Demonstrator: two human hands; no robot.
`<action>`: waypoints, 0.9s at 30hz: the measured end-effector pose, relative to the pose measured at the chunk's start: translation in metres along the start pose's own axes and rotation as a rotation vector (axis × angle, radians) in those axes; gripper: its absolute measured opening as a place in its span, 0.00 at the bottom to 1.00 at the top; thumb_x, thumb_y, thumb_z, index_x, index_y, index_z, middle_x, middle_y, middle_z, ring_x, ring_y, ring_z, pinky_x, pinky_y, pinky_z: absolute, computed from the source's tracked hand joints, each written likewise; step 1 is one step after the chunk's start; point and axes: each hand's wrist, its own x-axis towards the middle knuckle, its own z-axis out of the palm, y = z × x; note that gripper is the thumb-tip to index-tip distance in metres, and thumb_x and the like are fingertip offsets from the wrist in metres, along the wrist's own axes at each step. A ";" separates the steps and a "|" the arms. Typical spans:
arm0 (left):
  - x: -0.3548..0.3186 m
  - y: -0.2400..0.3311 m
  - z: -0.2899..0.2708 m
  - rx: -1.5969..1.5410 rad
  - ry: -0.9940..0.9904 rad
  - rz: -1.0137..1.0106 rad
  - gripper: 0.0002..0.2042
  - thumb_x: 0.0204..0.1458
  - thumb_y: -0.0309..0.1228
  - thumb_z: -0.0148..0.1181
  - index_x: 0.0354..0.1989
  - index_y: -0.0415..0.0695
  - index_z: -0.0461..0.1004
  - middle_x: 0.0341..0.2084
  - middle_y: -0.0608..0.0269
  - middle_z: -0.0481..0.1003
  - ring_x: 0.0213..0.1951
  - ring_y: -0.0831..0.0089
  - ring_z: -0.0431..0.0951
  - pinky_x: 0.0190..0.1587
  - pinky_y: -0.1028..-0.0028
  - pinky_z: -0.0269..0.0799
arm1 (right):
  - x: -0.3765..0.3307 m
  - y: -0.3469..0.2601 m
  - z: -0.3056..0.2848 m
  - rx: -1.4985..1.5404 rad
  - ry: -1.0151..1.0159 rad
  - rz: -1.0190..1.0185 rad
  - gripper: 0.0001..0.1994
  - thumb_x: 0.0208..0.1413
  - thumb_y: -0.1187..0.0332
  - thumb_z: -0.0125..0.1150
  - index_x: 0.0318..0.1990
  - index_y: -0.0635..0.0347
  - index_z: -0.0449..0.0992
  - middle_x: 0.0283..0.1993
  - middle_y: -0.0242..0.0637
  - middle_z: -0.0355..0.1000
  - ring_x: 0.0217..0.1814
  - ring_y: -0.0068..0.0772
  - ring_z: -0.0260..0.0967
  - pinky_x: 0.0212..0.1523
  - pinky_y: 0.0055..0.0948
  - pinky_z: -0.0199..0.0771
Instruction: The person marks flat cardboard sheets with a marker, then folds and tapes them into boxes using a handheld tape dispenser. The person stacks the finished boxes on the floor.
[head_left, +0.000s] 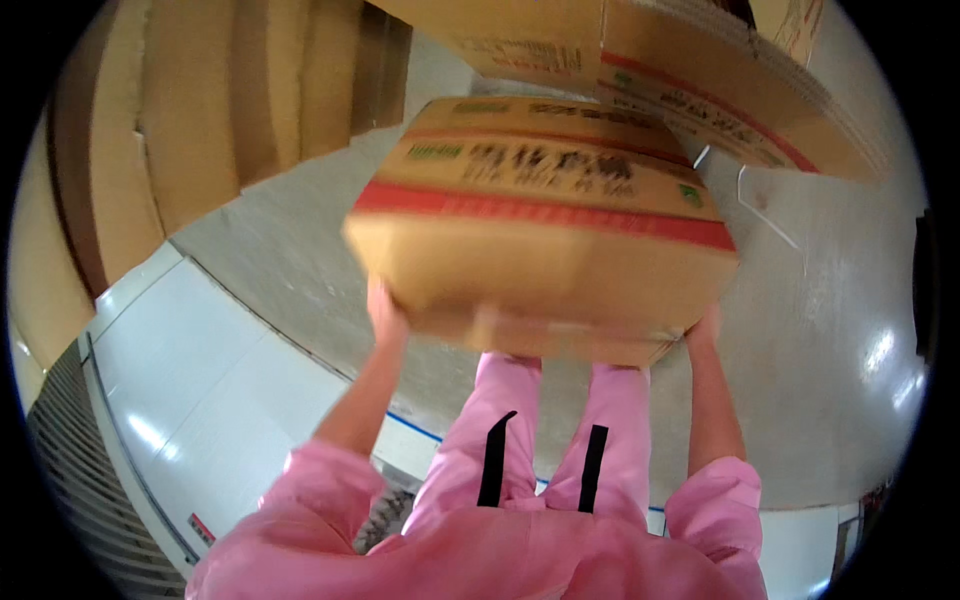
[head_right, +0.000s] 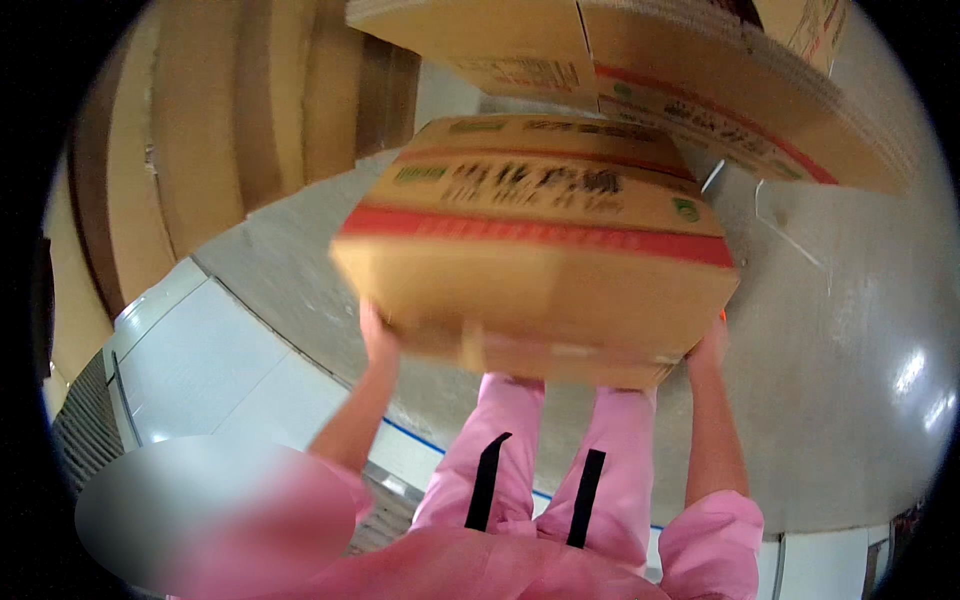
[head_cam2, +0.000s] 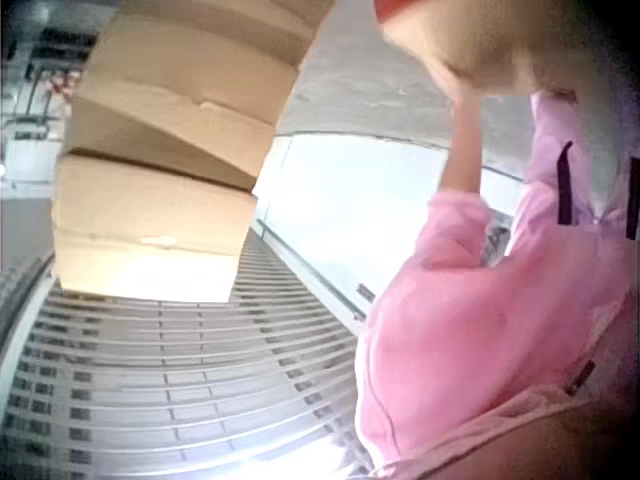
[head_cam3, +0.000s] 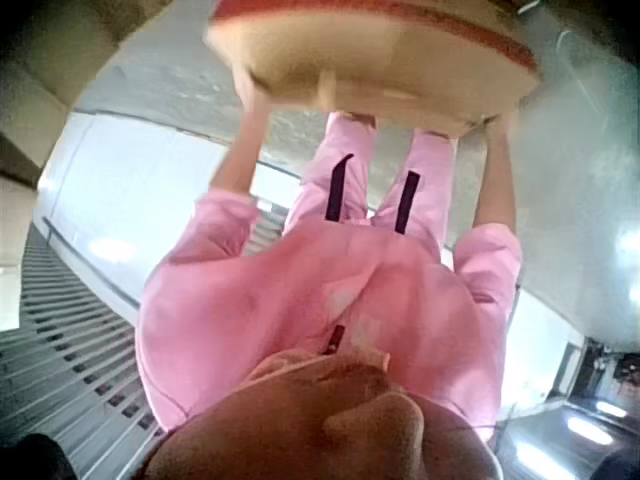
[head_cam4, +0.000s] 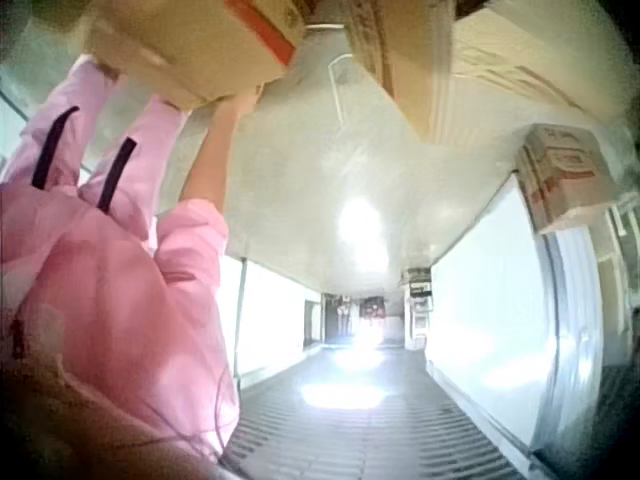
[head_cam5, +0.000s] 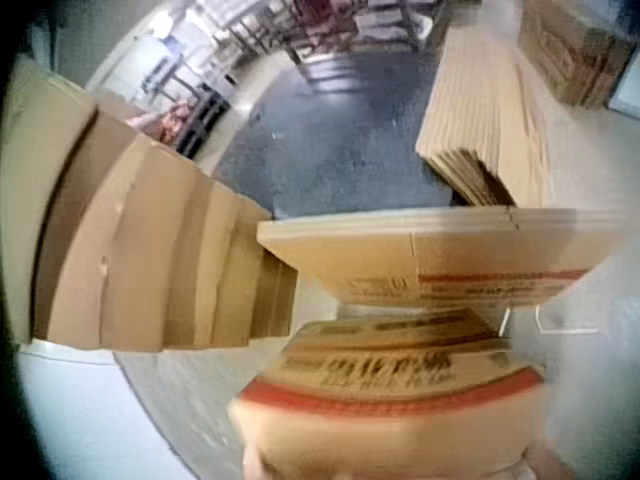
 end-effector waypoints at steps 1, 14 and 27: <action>-0.032 -0.013 -0.027 -0.029 0.088 -0.103 0.26 0.68 0.45 0.40 0.63 0.35 0.65 0.59 0.53 0.68 0.59 0.64 0.66 0.63 0.62 0.60 | -0.006 -0.013 0.010 0.166 -0.007 0.048 0.20 0.62 0.51 0.57 0.51 0.55 0.79 0.37 0.39 0.81 0.37 0.39 0.79 0.36 0.41 0.77; -0.158 -0.004 -0.013 -0.201 -0.316 -0.589 0.39 0.64 0.34 0.55 0.78 0.50 0.38 0.69 0.50 0.62 0.64 0.64 0.69 0.67 0.65 0.58 | -0.185 -0.345 0.212 -1.001 -0.032 -1.788 0.29 0.56 0.49 0.67 0.54 0.65 0.71 0.51 0.53 0.73 0.55 0.58 0.68 0.58 0.50 0.65; -0.099 0.063 0.031 0.004 -0.557 -0.443 0.25 0.63 0.37 0.55 0.68 0.45 0.66 0.55 0.59 0.78 0.59 0.71 0.74 0.62 0.70 0.64 | -0.104 -0.396 0.187 -1.795 -0.239 -1.207 0.36 0.44 0.54 0.73 0.57 0.68 0.68 0.46 0.51 0.77 0.53 0.54 0.74 0.59 0.44 0.71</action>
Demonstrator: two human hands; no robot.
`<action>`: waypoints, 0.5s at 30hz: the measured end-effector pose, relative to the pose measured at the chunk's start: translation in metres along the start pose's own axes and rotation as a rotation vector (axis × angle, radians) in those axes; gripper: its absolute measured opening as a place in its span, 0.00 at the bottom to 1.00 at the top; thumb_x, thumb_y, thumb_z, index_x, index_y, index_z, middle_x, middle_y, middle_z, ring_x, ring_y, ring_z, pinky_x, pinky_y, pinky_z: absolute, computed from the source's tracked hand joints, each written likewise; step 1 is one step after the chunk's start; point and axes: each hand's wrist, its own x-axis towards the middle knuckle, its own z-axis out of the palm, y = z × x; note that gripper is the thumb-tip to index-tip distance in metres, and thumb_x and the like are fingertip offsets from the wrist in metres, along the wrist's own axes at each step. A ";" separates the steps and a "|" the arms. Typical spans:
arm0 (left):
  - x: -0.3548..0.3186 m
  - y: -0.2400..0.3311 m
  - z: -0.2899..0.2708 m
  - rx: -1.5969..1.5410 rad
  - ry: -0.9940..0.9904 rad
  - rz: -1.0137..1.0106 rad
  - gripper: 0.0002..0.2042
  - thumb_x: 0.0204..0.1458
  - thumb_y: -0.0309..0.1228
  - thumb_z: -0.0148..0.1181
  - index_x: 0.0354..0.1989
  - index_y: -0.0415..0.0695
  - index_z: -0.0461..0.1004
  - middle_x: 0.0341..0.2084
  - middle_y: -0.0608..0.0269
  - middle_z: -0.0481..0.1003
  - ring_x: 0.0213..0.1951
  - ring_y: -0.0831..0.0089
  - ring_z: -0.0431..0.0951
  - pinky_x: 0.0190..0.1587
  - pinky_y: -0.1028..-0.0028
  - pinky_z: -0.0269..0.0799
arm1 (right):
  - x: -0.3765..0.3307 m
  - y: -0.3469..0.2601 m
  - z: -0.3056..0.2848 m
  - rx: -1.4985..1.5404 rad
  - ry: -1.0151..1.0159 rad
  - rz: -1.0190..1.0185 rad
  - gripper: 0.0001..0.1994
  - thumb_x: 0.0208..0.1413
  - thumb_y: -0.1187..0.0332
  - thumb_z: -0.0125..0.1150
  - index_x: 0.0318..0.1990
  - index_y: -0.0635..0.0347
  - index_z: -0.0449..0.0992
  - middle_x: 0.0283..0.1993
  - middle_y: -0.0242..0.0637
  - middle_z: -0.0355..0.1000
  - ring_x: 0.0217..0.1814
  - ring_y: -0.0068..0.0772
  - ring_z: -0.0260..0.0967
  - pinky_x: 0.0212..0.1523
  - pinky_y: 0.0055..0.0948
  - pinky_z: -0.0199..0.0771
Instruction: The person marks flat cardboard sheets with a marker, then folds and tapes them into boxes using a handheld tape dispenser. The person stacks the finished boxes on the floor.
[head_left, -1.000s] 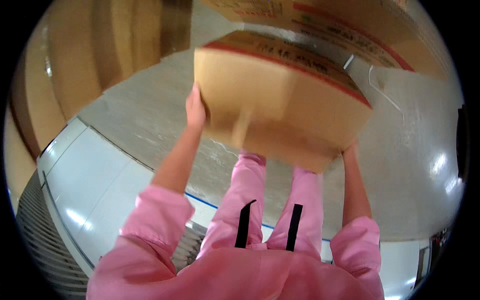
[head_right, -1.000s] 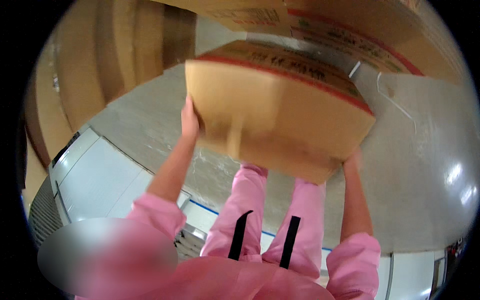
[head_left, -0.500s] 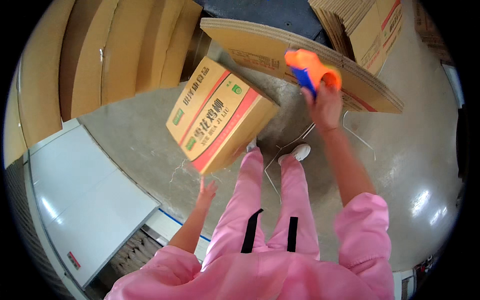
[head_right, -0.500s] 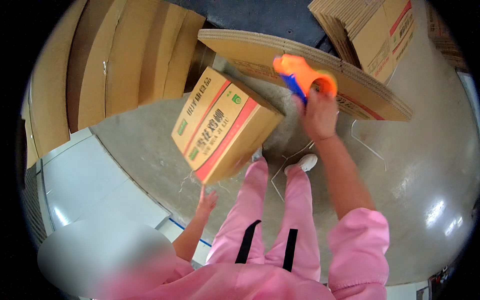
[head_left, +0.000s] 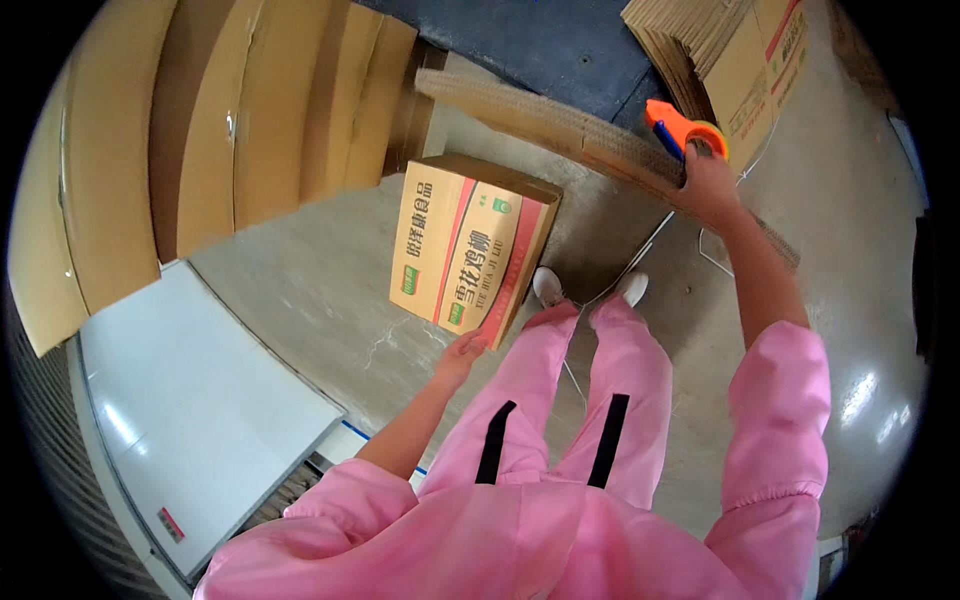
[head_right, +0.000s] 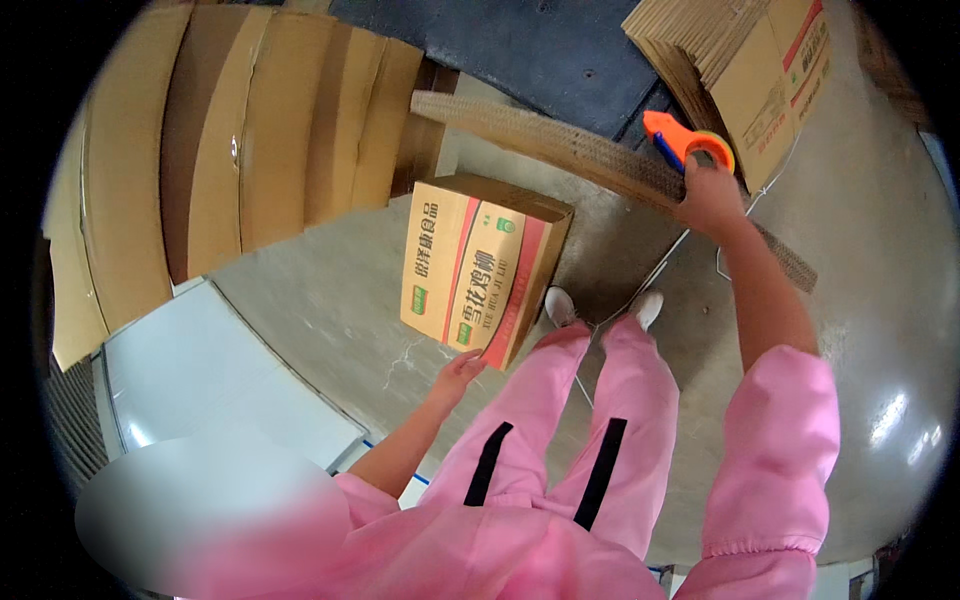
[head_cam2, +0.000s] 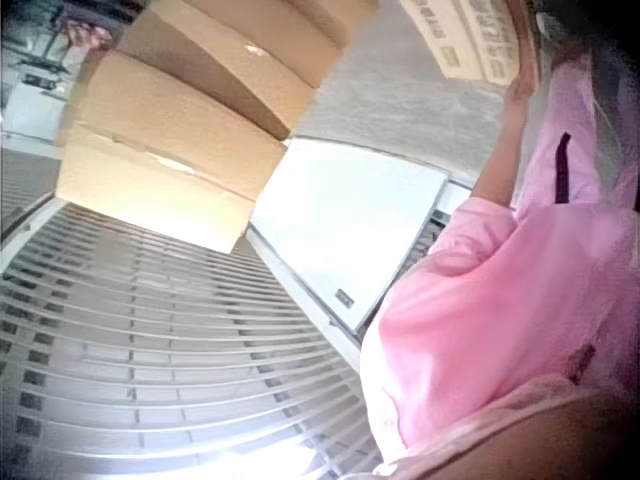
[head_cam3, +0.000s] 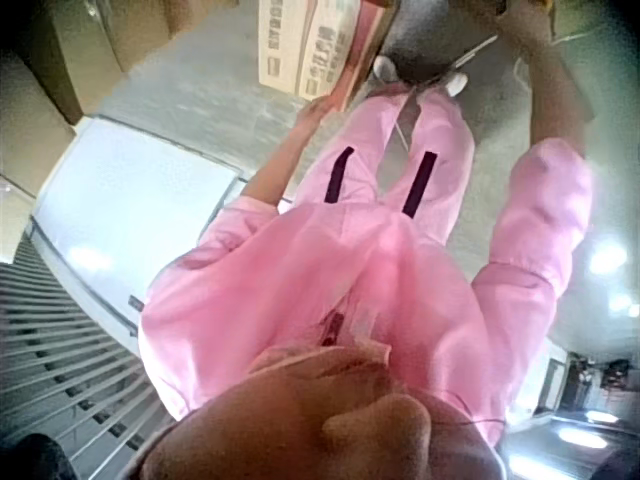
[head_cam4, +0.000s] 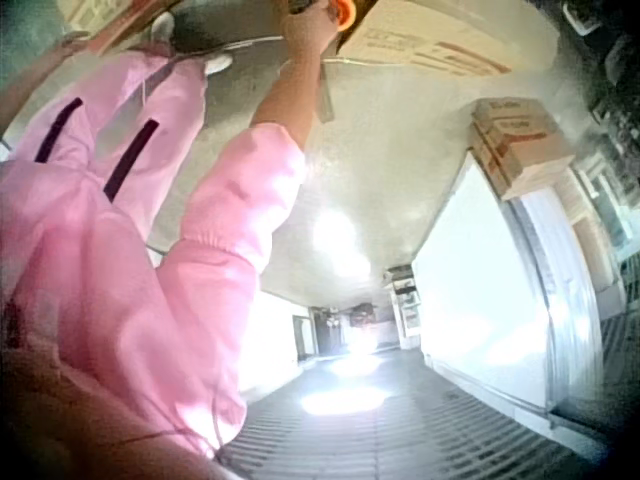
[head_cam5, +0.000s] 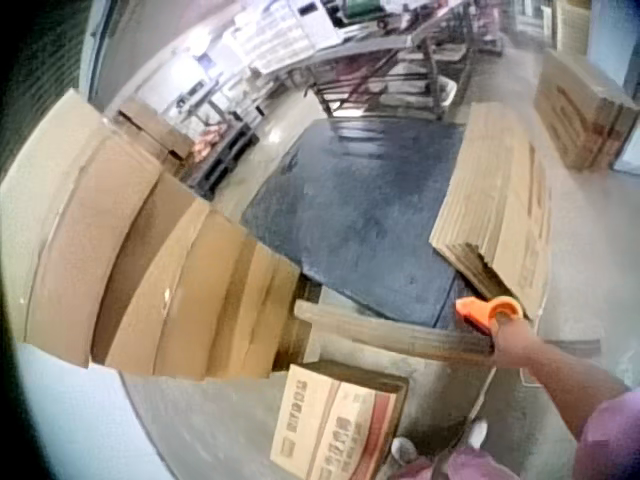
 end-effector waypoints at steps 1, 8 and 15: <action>0.003 0.001 -0.007 0.025 0.002 0.043 0.24 0.63 0.36 0.55 0.67 0.44 0.66 0.54 0.59 0.78 0.58 0.71 0.75 0.62 0.70 0.65 | -0.007 -0.006 0.004 -0.004 0.003 -0.012 0.35 0.43 0.54 0.73 0.56 0.68 0.69 0.46 0.51 0.78 0.52 0.54 0.75 0.59 0.44 0.71; -0.024 0.068 0.020 -0.095 0.069 -0.084 0.23 0.64 0.34 0.52 0.67 0.43 0.66 0.54 0.58 0.78 0.57 0.71 0.76 0.63 0.70 0.65 | -0.090 0.046 0.031 0.205 -0.080 0.130 0.31 0.44 0.65 0.73 0.57 0.60 0.68 0.50 0.53 0.75 0.59 0.58 0.69 0.68 0.49 0.61; -0.035 0.045 0.084 0.017 -0.070 -0.046 0.21 0.67 0.33 0.51 0.66 0.40 0.66 0.51 0.57 0.79 0.54 0.72 0.76 0.62 0.72 0.66 | -0.233 0.162 0.104 0.057 -0.202 0.294 0.37 0.45 0.60 0.74 0.59 0.69 0.63 0.56 0.51 0.72 0.63 0.50 0.67 0.72 0.46 0.54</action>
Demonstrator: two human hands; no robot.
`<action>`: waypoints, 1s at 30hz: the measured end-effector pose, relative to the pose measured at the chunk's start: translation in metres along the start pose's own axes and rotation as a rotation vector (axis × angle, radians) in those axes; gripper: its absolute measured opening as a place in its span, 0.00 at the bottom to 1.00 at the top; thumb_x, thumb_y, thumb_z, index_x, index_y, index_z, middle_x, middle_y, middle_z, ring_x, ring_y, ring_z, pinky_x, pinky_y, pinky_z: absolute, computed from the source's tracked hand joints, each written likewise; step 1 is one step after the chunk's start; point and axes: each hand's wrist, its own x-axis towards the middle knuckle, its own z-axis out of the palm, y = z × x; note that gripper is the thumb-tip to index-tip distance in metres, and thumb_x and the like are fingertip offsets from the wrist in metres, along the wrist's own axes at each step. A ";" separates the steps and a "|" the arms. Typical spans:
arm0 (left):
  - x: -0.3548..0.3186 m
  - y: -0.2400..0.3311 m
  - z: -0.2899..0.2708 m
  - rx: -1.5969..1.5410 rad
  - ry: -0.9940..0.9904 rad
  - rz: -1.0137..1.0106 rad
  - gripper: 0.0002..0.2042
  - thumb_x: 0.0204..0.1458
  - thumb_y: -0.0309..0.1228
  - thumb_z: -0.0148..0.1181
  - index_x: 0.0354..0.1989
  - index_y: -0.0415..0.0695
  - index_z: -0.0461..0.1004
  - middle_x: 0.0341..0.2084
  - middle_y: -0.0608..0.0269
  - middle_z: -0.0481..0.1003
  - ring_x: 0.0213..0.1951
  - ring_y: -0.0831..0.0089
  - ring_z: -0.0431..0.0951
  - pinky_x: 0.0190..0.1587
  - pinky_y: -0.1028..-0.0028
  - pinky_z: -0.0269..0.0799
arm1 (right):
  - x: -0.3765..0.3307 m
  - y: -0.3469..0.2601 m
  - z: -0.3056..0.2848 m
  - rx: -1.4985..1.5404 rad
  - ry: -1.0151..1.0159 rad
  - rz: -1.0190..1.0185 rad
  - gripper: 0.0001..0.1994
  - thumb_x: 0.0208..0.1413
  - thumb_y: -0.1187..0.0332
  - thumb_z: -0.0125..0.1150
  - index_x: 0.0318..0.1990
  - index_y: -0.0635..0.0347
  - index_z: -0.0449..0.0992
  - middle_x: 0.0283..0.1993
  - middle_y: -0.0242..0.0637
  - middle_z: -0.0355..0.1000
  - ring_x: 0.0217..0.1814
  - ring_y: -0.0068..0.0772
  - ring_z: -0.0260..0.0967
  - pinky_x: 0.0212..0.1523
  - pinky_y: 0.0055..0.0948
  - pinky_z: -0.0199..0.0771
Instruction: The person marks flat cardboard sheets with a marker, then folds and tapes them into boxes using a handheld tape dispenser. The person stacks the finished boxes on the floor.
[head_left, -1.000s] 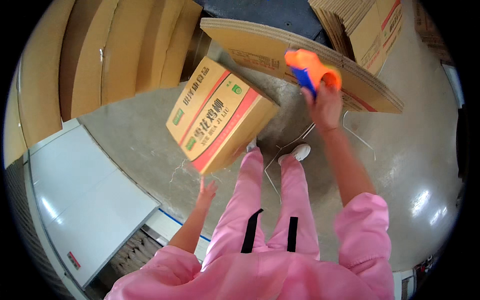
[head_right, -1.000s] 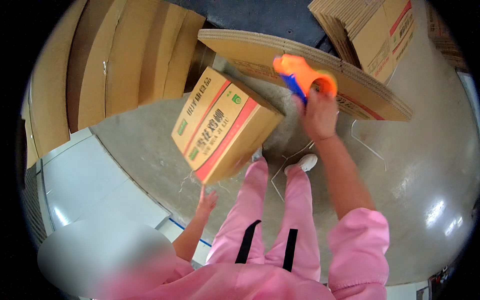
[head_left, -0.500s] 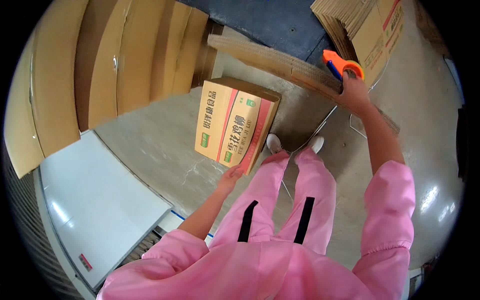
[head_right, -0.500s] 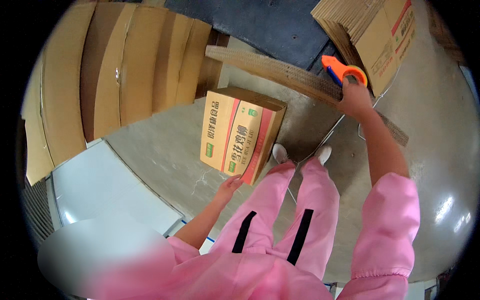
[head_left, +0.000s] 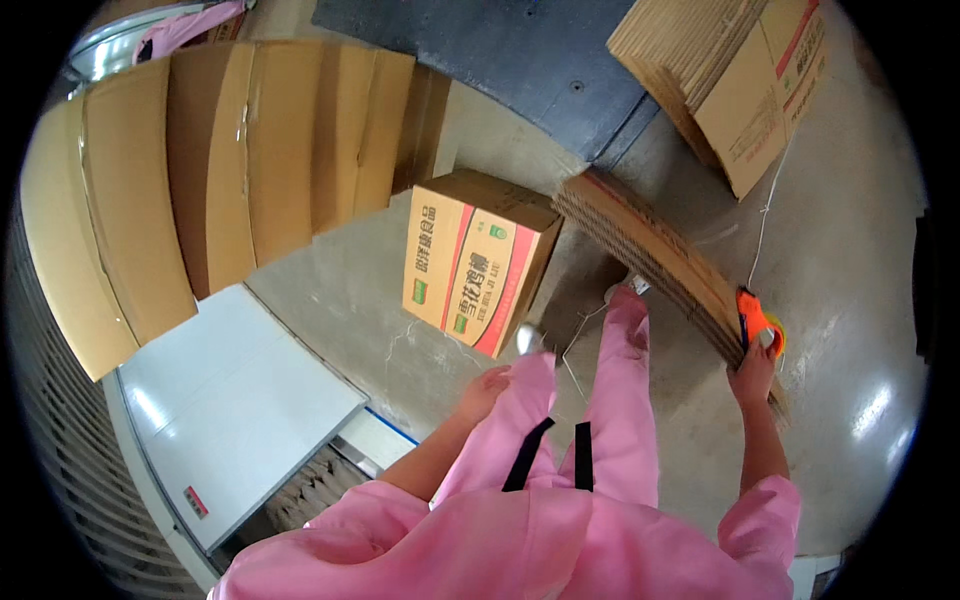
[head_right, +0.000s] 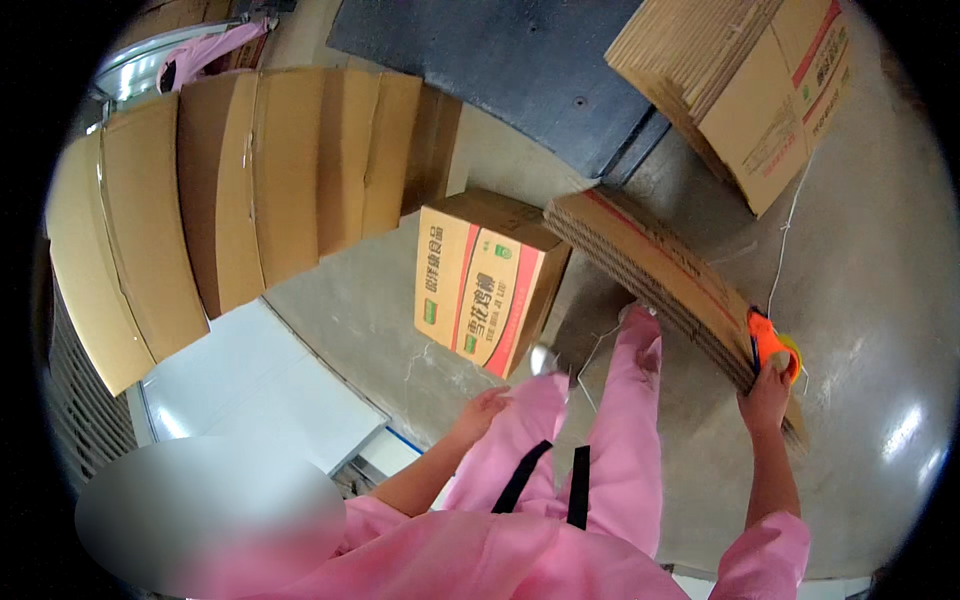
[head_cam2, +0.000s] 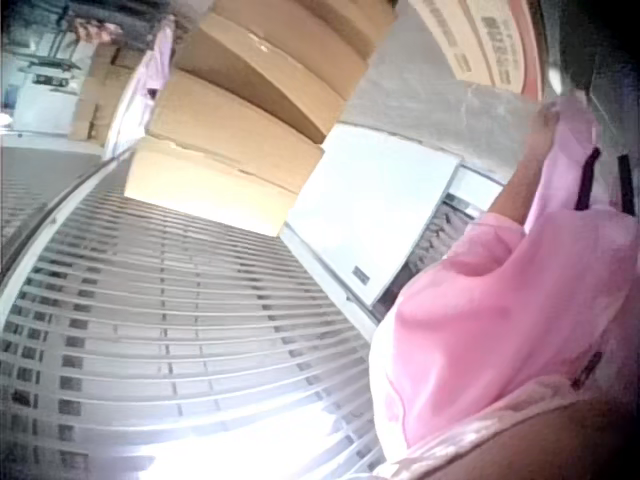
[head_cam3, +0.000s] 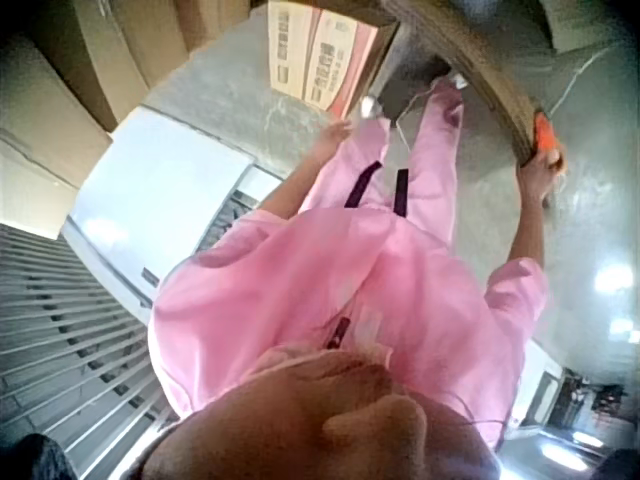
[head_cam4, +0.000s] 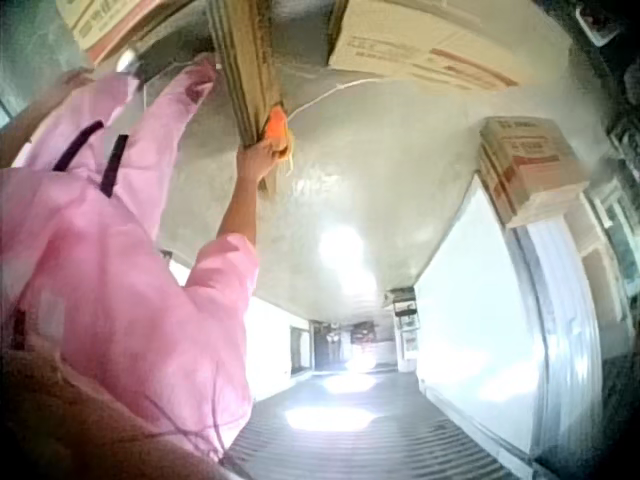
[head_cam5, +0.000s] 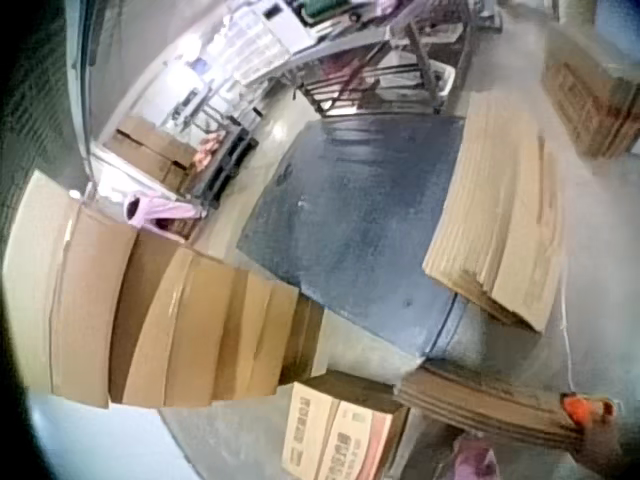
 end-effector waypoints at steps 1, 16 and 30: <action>0.006 0.002 0.009 0.008 -0.012 0.010 0.21 0.66 0.32 0.52 0.66 0.40 0.66 0.51 0.57 0.79 0.53 0.72 0.76 0.61 0.72 0.67 | -0.007 0.021 0.017 -0.023 -0.049 0.013 0.38 0.45 0.60 0.74 0.60 0.69 0.62 0.56 0.50 0.71 0.64 0.49 0.66 0.72 0.46 0.54; 0.045 0.041 0.017 0.042 0.359 0.273 0.30 0.58 0.25 0.60 0.70 0.45 0.60 0.54 0.55 0.74 0.50 0.72 0.77 0.48 0.74 0.76 | -0.039 0.045 0.058 -0.072 -0.068 0.019 0.41 0.43 0.65 0.73 0.64 0.70 0.59 0.56 0.49 0.70 0.63 0.48 0.66 0.70 0.44 0.55; 0.171 0.318 0.098 0.702 0.409 1.059 0.41 0.45 0.39 0.74 0.69 0.50 0.61 0.66 0.52 0.61 0.70 0.47 0.55 0.72 0.49 0.48 | 0.043 0.030 -0.126 -0.255 0.038 -0.277 0.33 0.40 0.67 0.71 0.55 0.68 0.64 0.47 0.48 0.74 0.56 0.47 0.70 0.62 0.40 0.63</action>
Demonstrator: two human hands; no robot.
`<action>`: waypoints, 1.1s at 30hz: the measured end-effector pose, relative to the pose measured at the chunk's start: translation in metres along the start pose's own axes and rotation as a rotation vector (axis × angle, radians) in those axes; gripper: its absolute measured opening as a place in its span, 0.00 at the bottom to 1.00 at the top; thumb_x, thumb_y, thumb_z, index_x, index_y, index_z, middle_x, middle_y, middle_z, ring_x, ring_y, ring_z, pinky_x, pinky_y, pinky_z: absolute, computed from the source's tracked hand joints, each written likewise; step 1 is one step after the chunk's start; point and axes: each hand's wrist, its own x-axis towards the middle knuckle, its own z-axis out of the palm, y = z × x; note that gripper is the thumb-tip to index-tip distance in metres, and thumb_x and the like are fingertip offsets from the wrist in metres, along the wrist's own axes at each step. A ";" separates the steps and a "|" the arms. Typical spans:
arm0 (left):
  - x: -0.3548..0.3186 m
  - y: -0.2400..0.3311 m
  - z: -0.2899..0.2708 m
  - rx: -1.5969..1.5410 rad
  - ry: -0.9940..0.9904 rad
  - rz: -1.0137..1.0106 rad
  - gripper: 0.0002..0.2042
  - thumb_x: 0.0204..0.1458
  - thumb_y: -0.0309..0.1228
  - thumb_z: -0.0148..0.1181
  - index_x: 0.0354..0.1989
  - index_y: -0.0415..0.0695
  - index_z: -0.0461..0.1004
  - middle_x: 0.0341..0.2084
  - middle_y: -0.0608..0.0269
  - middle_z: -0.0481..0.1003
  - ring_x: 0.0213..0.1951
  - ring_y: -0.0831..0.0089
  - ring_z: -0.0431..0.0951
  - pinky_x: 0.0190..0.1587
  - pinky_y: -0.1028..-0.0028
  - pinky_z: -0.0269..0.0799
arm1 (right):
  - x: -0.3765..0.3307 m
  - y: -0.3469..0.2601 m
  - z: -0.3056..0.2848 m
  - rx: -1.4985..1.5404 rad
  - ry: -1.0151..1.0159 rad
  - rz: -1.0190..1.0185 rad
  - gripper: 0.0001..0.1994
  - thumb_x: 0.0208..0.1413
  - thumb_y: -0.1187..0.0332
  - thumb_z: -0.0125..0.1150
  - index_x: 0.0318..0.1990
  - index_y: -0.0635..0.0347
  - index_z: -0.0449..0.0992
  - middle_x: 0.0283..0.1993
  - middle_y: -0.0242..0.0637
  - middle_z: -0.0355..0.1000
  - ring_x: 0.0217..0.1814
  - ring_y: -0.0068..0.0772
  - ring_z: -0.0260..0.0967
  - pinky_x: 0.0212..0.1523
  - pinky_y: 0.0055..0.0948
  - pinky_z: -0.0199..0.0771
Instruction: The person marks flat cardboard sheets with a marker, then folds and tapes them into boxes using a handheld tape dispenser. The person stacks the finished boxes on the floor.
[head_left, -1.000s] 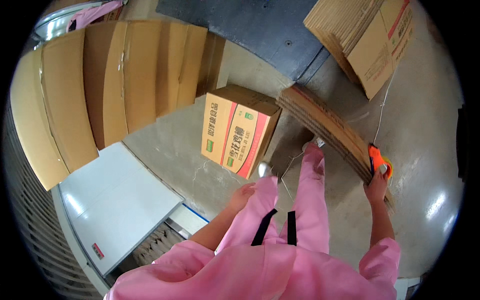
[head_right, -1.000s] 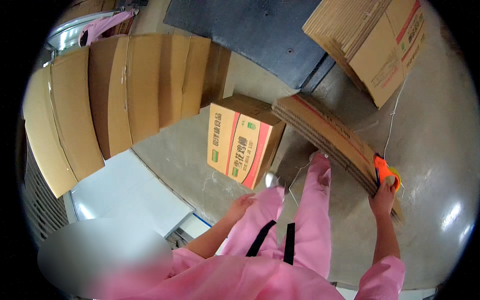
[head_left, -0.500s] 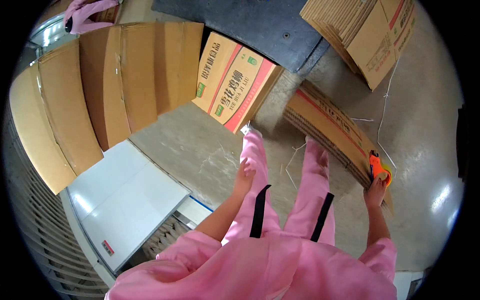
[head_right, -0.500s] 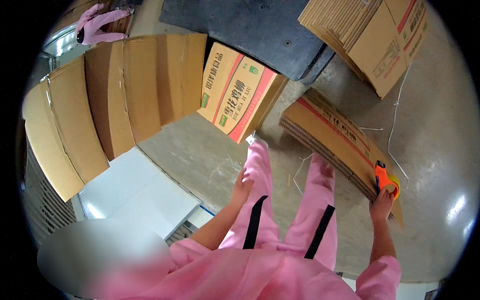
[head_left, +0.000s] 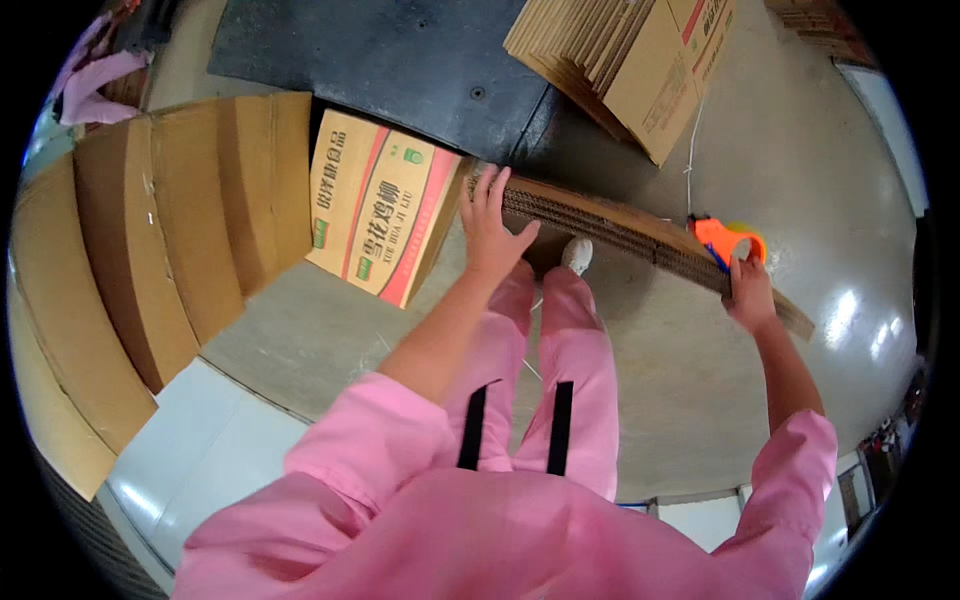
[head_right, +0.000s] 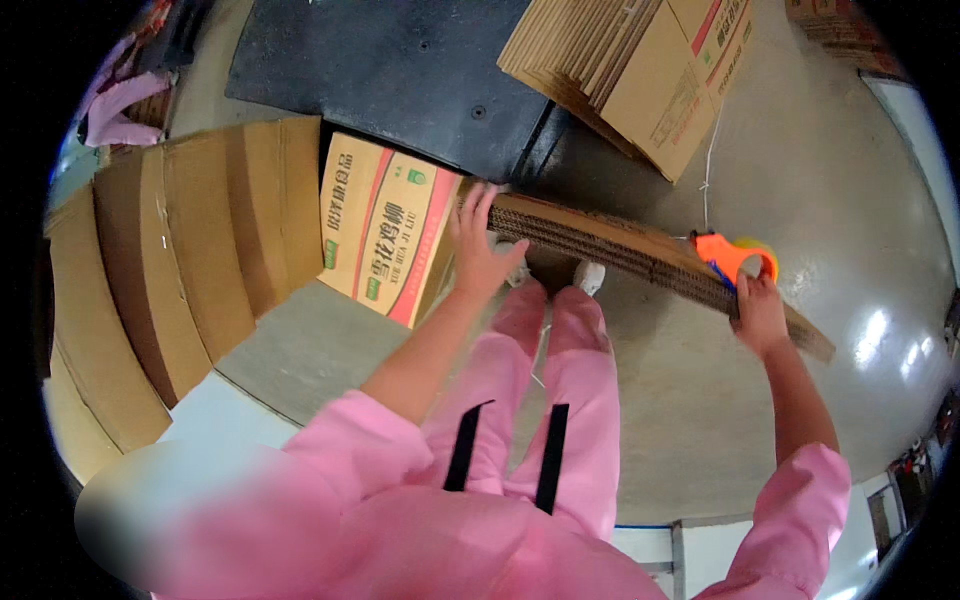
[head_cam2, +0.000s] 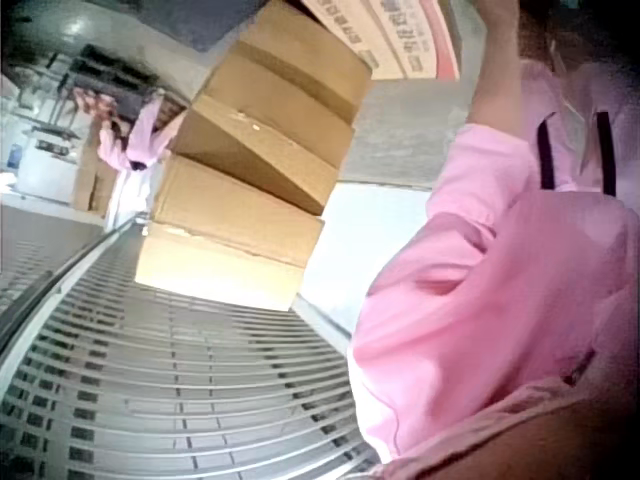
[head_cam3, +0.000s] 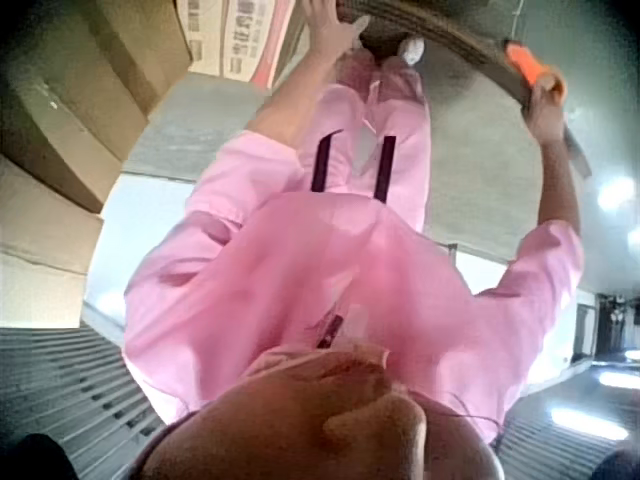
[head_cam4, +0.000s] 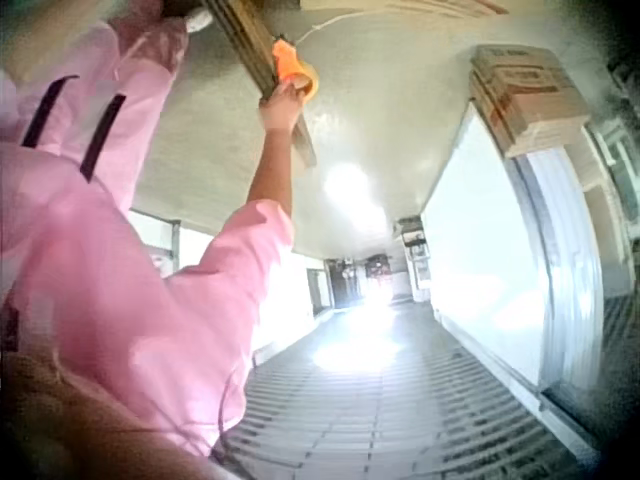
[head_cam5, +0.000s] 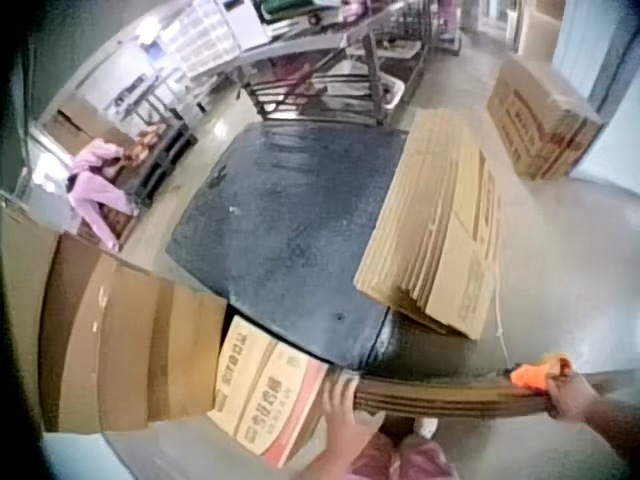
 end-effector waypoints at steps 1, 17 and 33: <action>0.007 0.001 -0.003 0.033 -0.026 0.042 0.37 0.45 0.40 0.74 0.65 0.50 0.65 0.63 0.54 0.64 0.68 0.48 0.57 0.70 0.49 0.49 | 0.009 0.024 0.012 -0.114 0.048 0.022 0.33 0.39 0.67 0.71 0.55 0.67 0.65 0.47 0.48 0.74 0.56 0.47 0.70 0.63 0.41 0.64; 0.020 0.021 0.106 -1.098 0.508 -0.724 0.49 0.55 0.37 0.70 0.77 0.47 0.39 0.76 0.47 0.44 0.75 0.60 0.47 0.74 0.64 0.43 | 0.171 0.116 -0.126 0.059 0.105 -0.041 0.33 0.50 0.63 0.72 0.60 0.67 0.65 0.50 0.55 0.75 0.55 0.54 0.72 0.56 0.48 0.69; 0.009 0.125 0.177 -1.148 0.923 -1.160 0.50 0.49 0.20 0.56 0.77 0.40 0.29 0.75 0.46 0.46 0.73 0.57 0.52 0.73 0.65 0.45 | 0.135 0.099 -0.001 0.021 0.412 -0.236 0.15 0.52 0.68 0.64 0.46 0.61 0.71 0.36 0.42 0.76 0.43 0.47 0.74 0.56 0.47 0.67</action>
